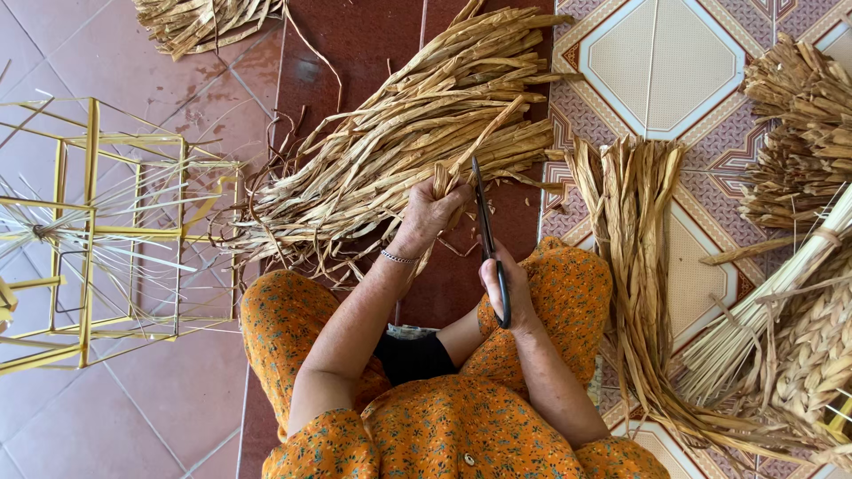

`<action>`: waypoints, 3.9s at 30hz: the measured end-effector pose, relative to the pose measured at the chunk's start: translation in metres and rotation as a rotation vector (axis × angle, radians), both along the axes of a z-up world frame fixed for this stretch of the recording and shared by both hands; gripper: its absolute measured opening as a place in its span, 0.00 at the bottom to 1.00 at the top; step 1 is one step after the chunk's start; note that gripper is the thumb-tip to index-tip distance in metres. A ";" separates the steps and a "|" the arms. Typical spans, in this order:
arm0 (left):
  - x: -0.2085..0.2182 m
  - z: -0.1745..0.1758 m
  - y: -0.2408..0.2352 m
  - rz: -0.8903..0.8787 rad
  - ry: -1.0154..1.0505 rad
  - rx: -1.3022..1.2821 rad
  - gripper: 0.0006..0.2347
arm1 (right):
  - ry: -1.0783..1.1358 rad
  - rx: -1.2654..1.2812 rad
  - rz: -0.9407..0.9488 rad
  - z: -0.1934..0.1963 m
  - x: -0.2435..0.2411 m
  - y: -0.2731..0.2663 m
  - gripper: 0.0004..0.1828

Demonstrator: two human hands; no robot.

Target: The person sits on the floor and uses shears to trim and split dried plant strips. They repeatedly pick up strips, cut them into smaller pieces, and place the trimmed pieces into a pile on the floor.

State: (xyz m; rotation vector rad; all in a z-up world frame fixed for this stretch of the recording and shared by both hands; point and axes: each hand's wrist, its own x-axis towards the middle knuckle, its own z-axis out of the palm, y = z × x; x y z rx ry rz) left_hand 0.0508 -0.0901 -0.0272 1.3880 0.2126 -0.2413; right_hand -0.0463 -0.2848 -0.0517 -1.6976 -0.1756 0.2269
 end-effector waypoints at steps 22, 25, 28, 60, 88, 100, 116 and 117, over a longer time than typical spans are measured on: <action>0.146 -0.124 -0.048 0.077 -0.368 1.169 0.14 | 0.203 0.300 -0.399 -0.012 0.023 -0.008 0.41; 0.148 -0.133 -0.050 0.087 -0.313 1.142 0.11 | 0.223 0.345 -0.374 -0.017 0.024 -0.010 0.42; 0.127 -0.113 -0.033 0.004 -0.194 0.947 0.10 | 0.318 0.386 -0.349 -0.020 0.027 -0.008 0.44; -0.001 -0.027 0.018 0.002 -0.002 0.276 0.07 | -0.264 -0.232 -0.031 -0.019 0.001 0.007 0.29; 0.053 -0.043 0.015 -0.015 0.015 0.462 0.09 | 0.363 0.398 -0.379 0.002 0.028 -0.006 0.43; 0.196 -0.127 -0.056 0.055 -0.518 1.419 0.09 | 0.353 0.392 -0.383 -0.010 0.027 -0.007 0.42; 0.028 -0.013 0.018 -0.044 -0.173 0.243 0.05 | 0.016 0.109 0.000 -0.007 0.011 0.002 0.42; 0.019 -0.008 0.018 -0.013 -0.125 0.199 0.07 | -0.039 0.060 0.040 -0.004 0.008 0.002 0.42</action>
